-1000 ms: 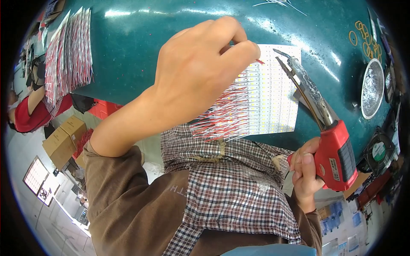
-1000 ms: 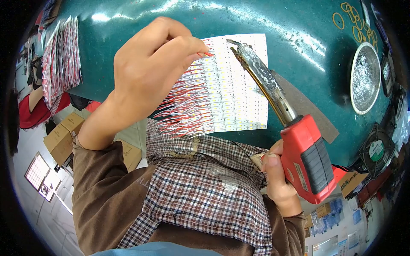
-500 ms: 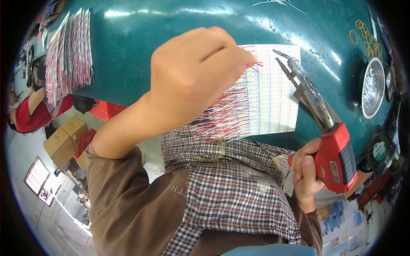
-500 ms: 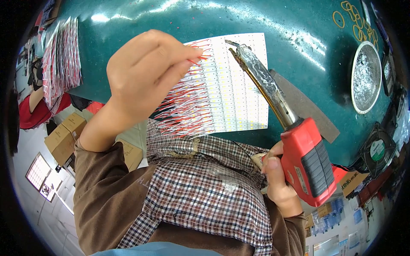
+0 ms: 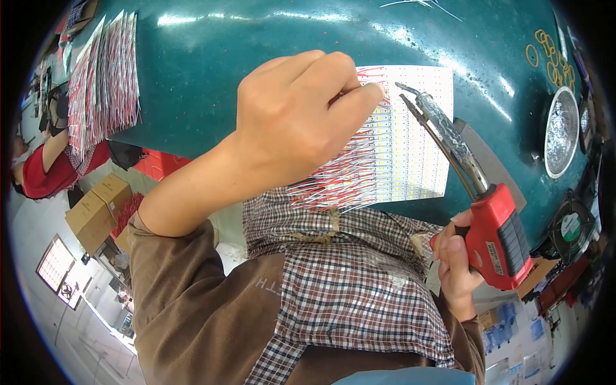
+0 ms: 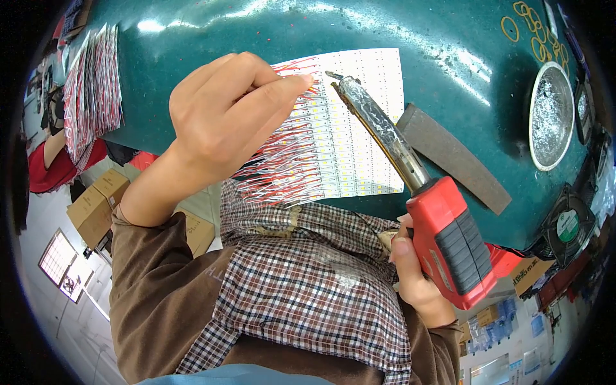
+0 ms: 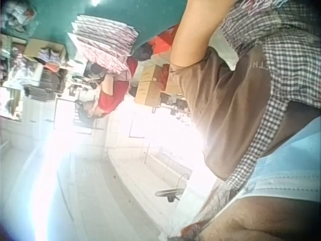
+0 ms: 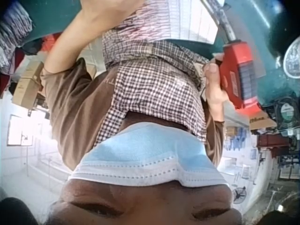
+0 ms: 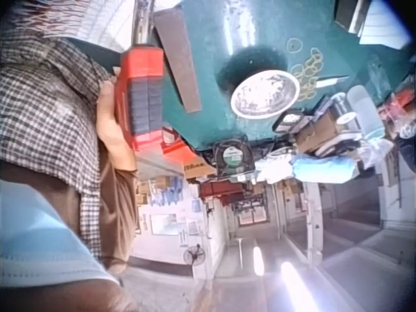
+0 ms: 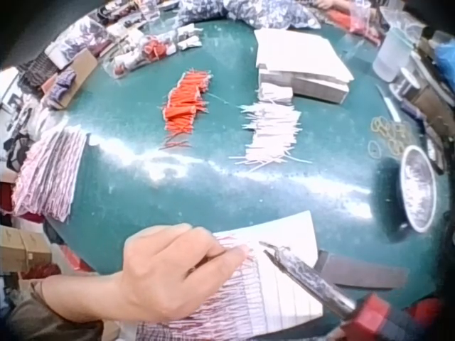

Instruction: The person attaches wires to an LED board by placing the wire ends onto the board contacts and soldering them in place using a soldering gun.

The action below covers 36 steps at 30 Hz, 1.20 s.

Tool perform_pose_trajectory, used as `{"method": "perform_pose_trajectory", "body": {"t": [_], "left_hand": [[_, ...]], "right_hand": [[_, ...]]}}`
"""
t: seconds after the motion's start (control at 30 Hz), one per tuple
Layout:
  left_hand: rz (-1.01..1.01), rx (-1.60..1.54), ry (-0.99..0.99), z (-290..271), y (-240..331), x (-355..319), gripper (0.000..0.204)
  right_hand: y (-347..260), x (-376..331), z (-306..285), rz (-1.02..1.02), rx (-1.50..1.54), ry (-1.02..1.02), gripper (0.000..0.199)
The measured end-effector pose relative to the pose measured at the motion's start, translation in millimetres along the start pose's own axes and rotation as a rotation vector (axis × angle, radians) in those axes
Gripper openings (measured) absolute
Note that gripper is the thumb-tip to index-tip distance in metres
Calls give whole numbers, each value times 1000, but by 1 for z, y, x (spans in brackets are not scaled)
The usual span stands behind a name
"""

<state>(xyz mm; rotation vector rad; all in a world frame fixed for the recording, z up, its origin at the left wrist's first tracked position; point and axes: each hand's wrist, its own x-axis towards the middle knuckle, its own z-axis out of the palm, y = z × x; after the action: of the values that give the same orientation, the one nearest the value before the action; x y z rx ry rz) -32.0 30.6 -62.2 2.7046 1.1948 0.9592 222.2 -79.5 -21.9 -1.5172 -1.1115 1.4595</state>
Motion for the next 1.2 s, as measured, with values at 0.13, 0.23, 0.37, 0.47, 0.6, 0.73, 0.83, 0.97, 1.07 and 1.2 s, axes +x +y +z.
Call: {"method": "perform_pose_trajectory", "body": {"t": [0.13, 0.23, 0.37, 0.47, 0.6, 0.73, 0.83, 0.97, 1.07, 1.2], "left_hand": [[-25, 5, -11, 0, 1, 0, 28], [-35, 21, -27, 1, 1, 0, 27], [-40, 58, -57, 0, 2, 1, 26], [-42, 67, -66, 0, 3, 2, 26], [-45, 66, -72, -1, 4, 2, 26], [-51, 54, -71, -1, 5, 1, 25], [-54, 53, -66, -1, 6, 0, 25], [-49, 45, -60, 1, 6, 0, 25], [-50, 50, -68, 2, 6, 3, 24], [-53, 73, -83, 2, 3, 4, 23]], "right_hand": [[0, 0, -1, 31, -45, -10, 19], [1, 0, -2, 16, -37, -27, 17], [4, 1, -5, -17, -46, -77, 14], [2, 2, -4, 1, -43, -89, 13], [2, 2, -4, 2, -5, -91, 12], [3, 1, -5, 21, -32, -110, 13], [3, 0, -4, 34, -23, -108, 12], [4, -2, -4, 41, -20, -69, 10], [3, 1, -4, -17, -6, -38, 8], [0, 7, -3, -5, 8, -35, 7]]}}
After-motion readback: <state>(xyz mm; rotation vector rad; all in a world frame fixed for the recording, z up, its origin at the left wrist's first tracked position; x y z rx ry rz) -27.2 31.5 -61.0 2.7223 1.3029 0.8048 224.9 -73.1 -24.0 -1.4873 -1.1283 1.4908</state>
